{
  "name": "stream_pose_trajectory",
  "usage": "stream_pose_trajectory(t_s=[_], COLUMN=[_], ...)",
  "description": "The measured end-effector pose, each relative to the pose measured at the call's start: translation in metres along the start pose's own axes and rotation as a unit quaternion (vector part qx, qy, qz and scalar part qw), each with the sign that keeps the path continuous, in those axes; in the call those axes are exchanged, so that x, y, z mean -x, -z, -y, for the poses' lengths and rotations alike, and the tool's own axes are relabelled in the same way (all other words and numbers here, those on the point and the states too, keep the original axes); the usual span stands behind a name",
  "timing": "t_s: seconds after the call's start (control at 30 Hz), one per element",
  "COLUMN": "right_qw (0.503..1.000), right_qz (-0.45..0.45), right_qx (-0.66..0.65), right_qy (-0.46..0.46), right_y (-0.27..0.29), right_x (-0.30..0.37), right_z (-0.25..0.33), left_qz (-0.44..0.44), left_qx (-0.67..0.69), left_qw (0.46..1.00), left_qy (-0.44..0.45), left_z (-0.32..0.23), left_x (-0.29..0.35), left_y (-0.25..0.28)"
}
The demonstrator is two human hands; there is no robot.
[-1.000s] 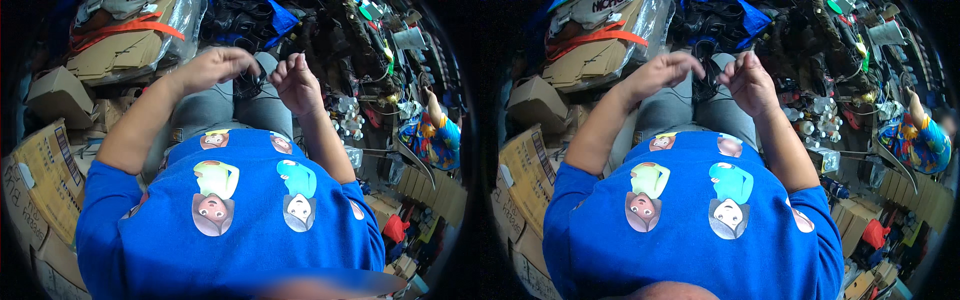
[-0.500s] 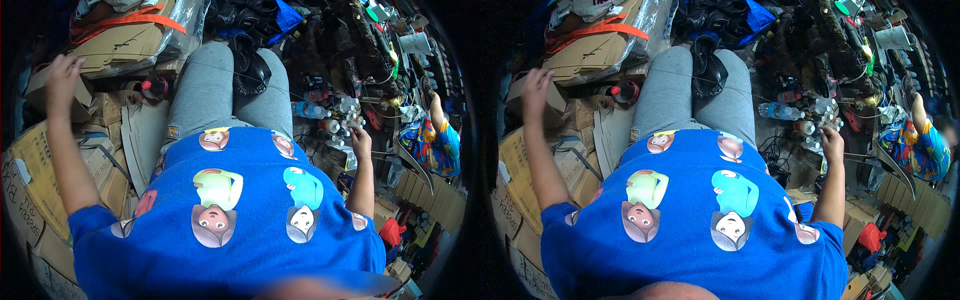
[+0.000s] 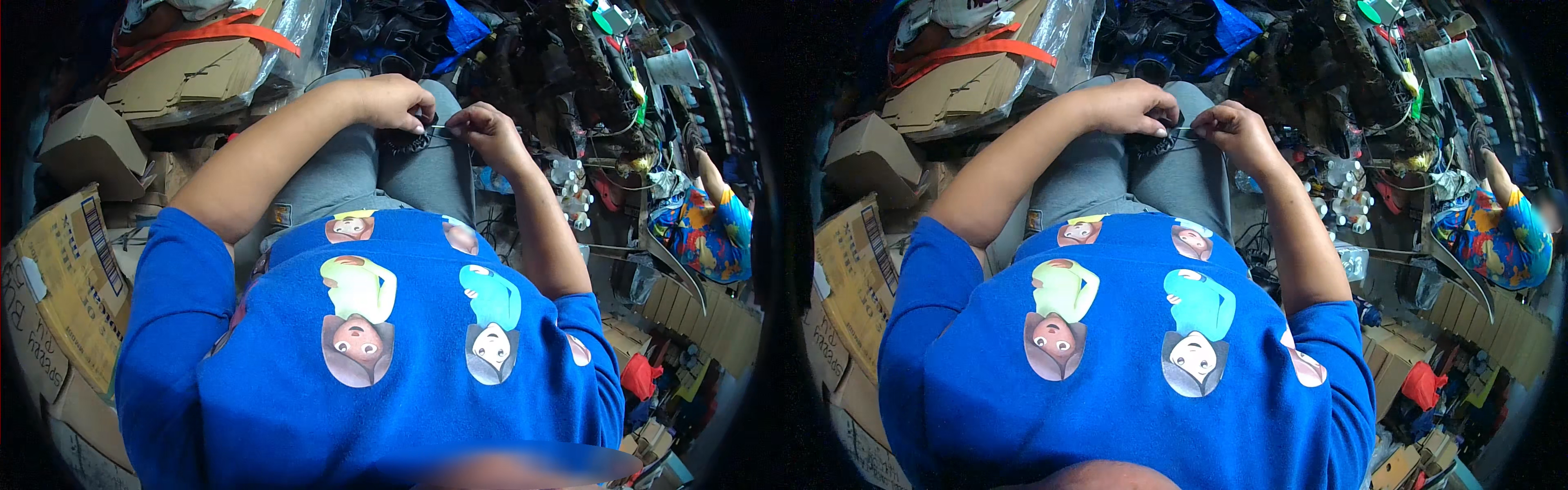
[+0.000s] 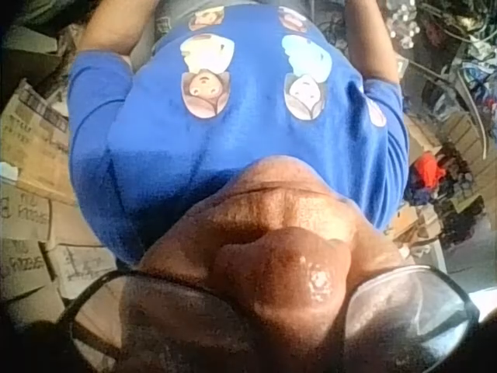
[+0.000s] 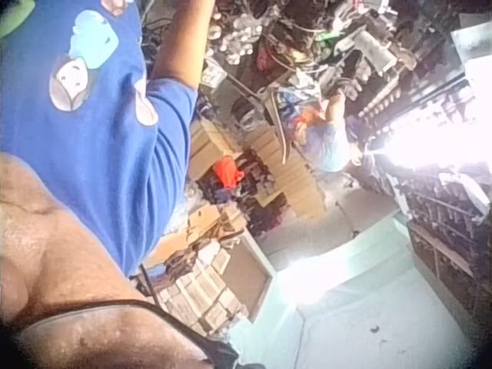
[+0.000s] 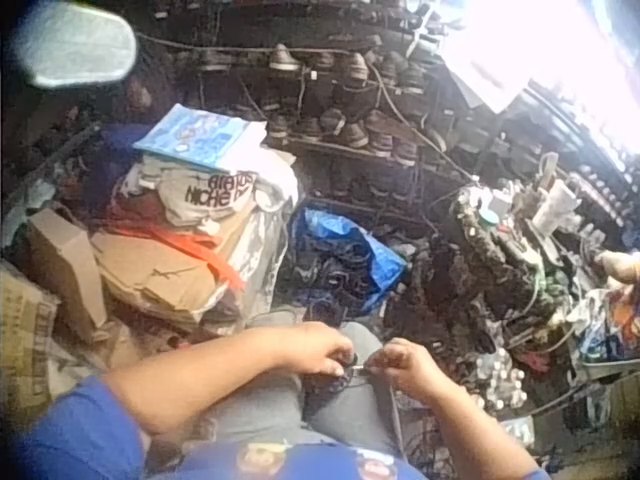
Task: Stitching components of a black shoe by hand using a needle and thread.
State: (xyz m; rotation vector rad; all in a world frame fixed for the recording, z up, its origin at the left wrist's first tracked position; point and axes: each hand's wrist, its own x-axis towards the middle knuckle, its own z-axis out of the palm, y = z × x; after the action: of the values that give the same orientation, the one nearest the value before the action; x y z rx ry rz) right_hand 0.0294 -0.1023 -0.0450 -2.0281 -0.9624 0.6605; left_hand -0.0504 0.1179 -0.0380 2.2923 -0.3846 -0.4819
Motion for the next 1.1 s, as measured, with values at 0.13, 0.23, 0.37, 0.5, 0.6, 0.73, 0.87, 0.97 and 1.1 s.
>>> stream_pose_trajectory(t_s=[0.13,0.23,0.37,0.5,0.6,0.73,0.87,0.97,1.1], right_qw=[1.000,0.999,0.999,0.999,0.997,0.994,0.995,0.981,0.976], right_qz=[0.024,0.037,0.051,0.040,-0.006,-0.056,-0.070,-0.084,-0.065], right_qx=[0.001,0.021,0.012,-0.010,0.036,0.043,0.053,0.148,0.182], right_qy=[-0.010,0.001,-0.002,0.013,0.073,0.081,0.053,0.090,0.104], right_y=[-0.001,-0.002,-0.006,-0.013,-0.022,-0.031,-0.038,-0.039,-0.035], right_x=[-0.002,-0.004,-0.004,-0.002,0.001,0.011,0.022,0.025,0.024], right_z=[-0.002,-0.001,0.002,0.001,-0.003,0.000,0.016,0.014,0.024], left_qz=[-0.075,-0.043,0.006,0.024,0.041,0.017,0.058,0.074,0.079], left_qx=[-0.063,-0.045,-0.014,0.070,0.228,0.277,0.259,0.234,0.198], left_qw=[0.993,0.996,0.999,0.997,0.973,0.961,0.964,0.969,0.977], left_qy=[-0.070,-0.068,-0.034,-0.033,-0.016,-0.013,-0.017,-0.023,-0.027], left_z=[0.008,0.009,0.011,0.021,0.030,0.037,0.039,0.035,0.031], left_x=[-0.001,-0.007,-0.012,-0.011,-0.011,-0.005,-0.003,-0.003,-0.002], left_y=[0.000,0.001,0.004,-0.002,-0.011,-0.015,-0.014,-0.010,-0.008])
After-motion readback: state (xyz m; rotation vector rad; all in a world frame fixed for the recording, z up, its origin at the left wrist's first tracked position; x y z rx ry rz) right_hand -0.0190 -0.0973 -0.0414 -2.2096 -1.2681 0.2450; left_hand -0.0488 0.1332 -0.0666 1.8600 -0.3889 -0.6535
